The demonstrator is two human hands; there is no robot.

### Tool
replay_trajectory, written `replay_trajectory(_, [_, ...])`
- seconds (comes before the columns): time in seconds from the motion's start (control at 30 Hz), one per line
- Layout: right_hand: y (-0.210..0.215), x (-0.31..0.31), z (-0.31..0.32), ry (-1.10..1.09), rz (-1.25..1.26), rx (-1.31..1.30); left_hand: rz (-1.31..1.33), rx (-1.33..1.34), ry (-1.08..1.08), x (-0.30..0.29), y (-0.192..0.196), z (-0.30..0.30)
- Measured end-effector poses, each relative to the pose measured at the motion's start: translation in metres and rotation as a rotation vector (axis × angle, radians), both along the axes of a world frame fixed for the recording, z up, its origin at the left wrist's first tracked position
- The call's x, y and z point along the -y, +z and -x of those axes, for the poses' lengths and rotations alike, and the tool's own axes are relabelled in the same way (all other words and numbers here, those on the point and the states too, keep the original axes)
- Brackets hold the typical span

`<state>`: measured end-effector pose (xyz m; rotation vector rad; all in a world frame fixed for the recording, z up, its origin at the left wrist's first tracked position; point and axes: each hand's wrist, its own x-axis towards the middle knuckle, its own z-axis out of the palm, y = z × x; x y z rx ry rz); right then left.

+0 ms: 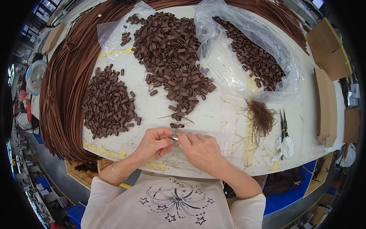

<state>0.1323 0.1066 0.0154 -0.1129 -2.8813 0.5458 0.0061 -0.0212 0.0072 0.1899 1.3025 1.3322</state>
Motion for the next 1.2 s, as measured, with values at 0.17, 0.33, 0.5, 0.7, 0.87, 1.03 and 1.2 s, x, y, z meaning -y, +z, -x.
replay_trajectory(0.17, [-0.003, 0.000, -0.002, -0.093, 0.151, -0.016, -0.030, 0.022, -0.028, 0.002, -0.003, 0.002])
replay_trajectory(0.33, [0.005, -0.006, -0.009, -0.175, 0.636, 0.221, -0.081, -0.003, -0.069, 0.002, -0.002, 0.001])
replay_trajectory(0.5, [0.007, -0.005, -0.007, -0.136, 0.558, 0.192, -0.072, -0.006, -0.074, 0.001, -0.003, 0.001])
replay_trajectory(0.7, [0.003, -0.003, -0.005, -0.096, 0.414, 0.114, -0.060, -0.027, -0.080, 0.001, -0.003, 0.001])
replay_trajectory(0.87, [0.000, -0.001, -0.005, -0.089, 0.347, 0.057, -0.057, -0.016, -0.071, 0.001, -0.002, 0.001])
replay_trajectory(1.03, [0.003, -0.002, -0.005, -0.095, 0.380, 0.119, -0.050, -0.023, -0.088, 0.001, -0.003, 0.001])
replay_trajectory(1.2, [0.003, -0.003, -0.005, -0.087, 0.333, 0.135, -0.054, -0.034, -0.109, 0.001, -0.004, 0.002])
